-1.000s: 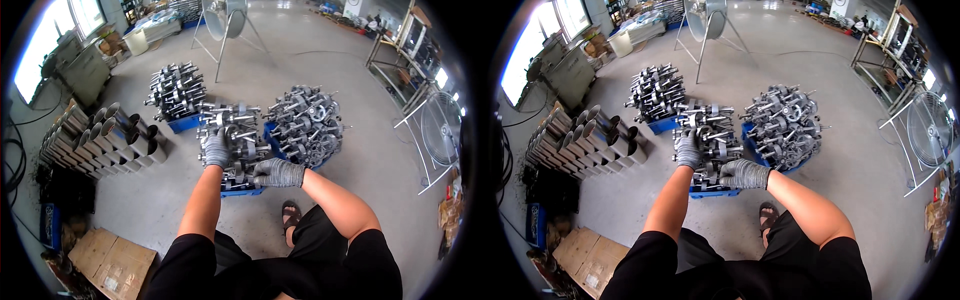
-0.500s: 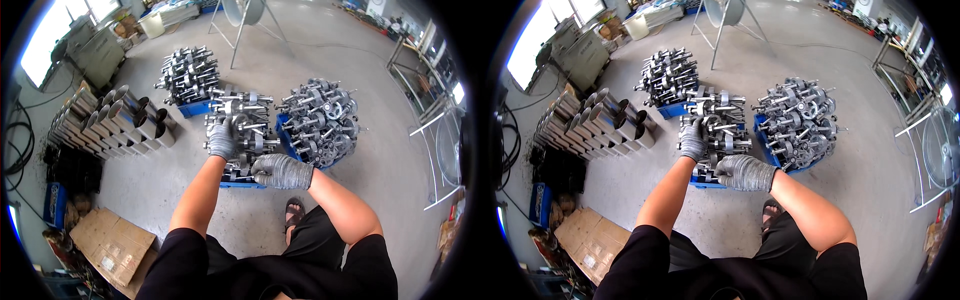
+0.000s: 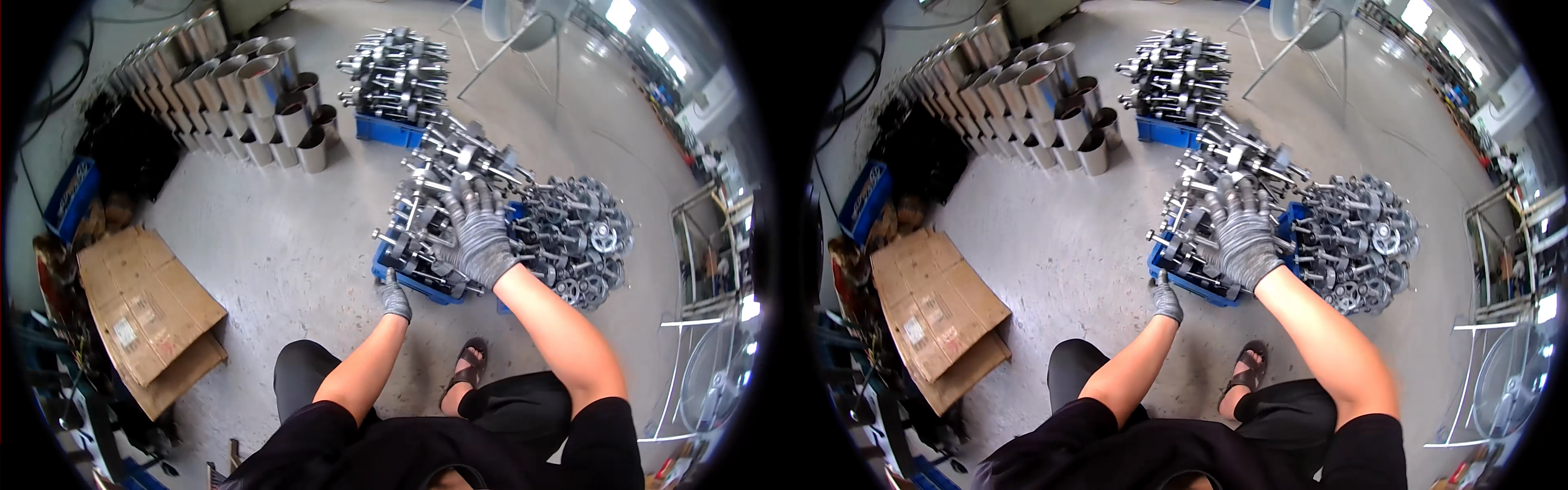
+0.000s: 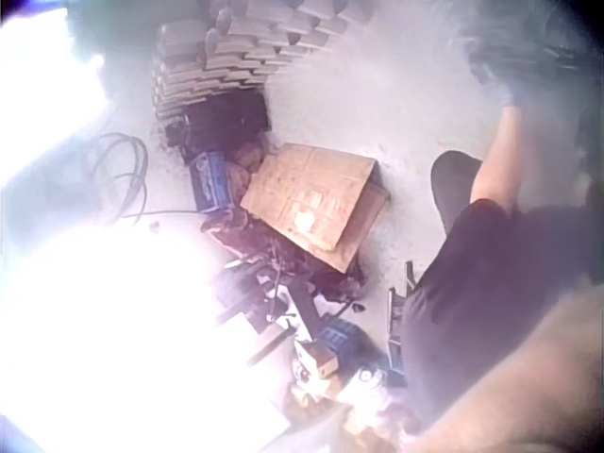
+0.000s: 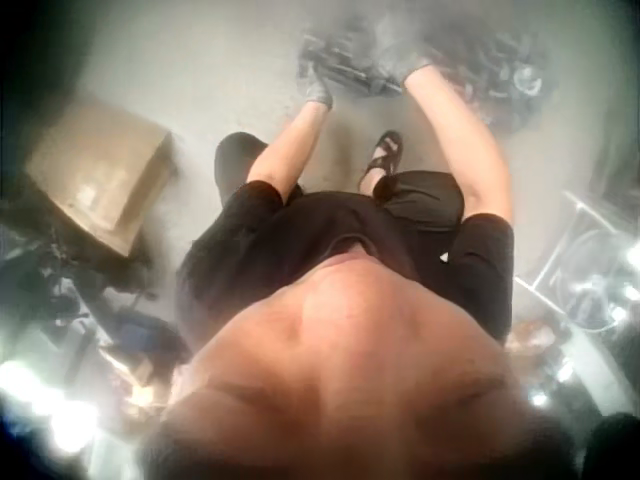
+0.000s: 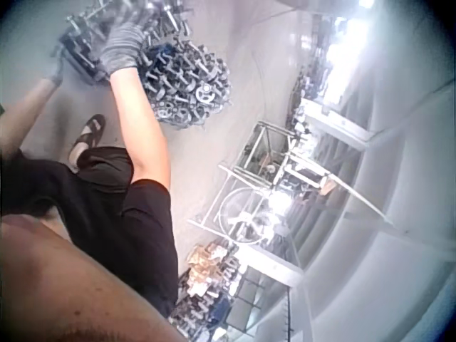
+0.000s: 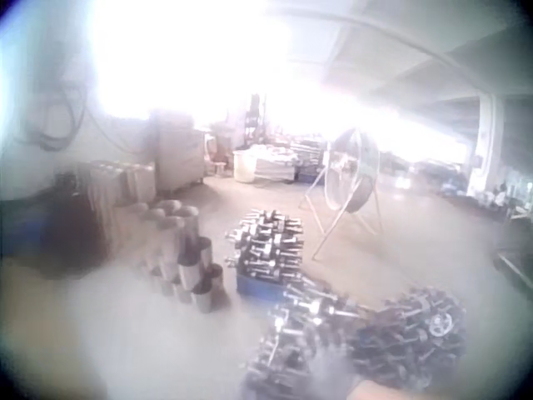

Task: The person picks up cardboard pieces from the floor and moves them aside, rearranges blue crates containing metal rotor assemblies, pulls a stack of cylindrical metal housings closer, and arranges the rotor assemblies inside a crate by hand.

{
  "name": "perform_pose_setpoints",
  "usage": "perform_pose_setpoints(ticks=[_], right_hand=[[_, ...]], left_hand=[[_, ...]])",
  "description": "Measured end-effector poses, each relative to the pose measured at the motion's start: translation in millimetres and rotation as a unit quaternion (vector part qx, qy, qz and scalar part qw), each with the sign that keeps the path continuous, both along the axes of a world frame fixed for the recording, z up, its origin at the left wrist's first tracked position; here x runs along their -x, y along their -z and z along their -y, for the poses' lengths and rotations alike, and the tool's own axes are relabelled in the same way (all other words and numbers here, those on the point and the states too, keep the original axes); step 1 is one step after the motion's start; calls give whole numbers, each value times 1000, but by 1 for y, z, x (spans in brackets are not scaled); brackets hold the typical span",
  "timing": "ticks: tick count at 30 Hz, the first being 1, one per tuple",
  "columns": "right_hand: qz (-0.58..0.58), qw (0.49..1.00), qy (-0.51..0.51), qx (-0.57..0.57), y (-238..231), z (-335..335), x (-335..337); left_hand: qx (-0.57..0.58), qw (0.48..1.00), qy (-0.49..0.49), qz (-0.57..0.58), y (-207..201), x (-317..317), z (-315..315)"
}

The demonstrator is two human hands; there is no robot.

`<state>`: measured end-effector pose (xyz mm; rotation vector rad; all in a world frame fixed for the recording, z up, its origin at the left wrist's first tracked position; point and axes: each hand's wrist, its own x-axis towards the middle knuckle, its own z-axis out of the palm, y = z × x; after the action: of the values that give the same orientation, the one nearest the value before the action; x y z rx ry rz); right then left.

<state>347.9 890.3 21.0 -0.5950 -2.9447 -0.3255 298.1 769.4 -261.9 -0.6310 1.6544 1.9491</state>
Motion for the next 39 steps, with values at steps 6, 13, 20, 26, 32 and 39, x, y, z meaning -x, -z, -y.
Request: perform_pose_setpoints(ticks=[6,13,20,26,32,39], right_hand=[[-90,993,60,-48,65,-26,6],[-129,991,-3,-46,82,-14,42],[-132,989,-36,-64,88,-31,51],[-112,984,-21,-138,122,-66,31],[-123,973,33,-191,158,-102,29],[-161,967,9,-199,180,-149,29]], left_hand=[[-164,968,-65,175,-1,-10,-56],[-34,981,-182,54,61,3,-63],[-5,970,-243,14,83,6,-95],[1,970,-241,-11,89,8,-135],[-29,978,-200,-51,108,27,-169],[18,985,-171,7,103,34,-206]])
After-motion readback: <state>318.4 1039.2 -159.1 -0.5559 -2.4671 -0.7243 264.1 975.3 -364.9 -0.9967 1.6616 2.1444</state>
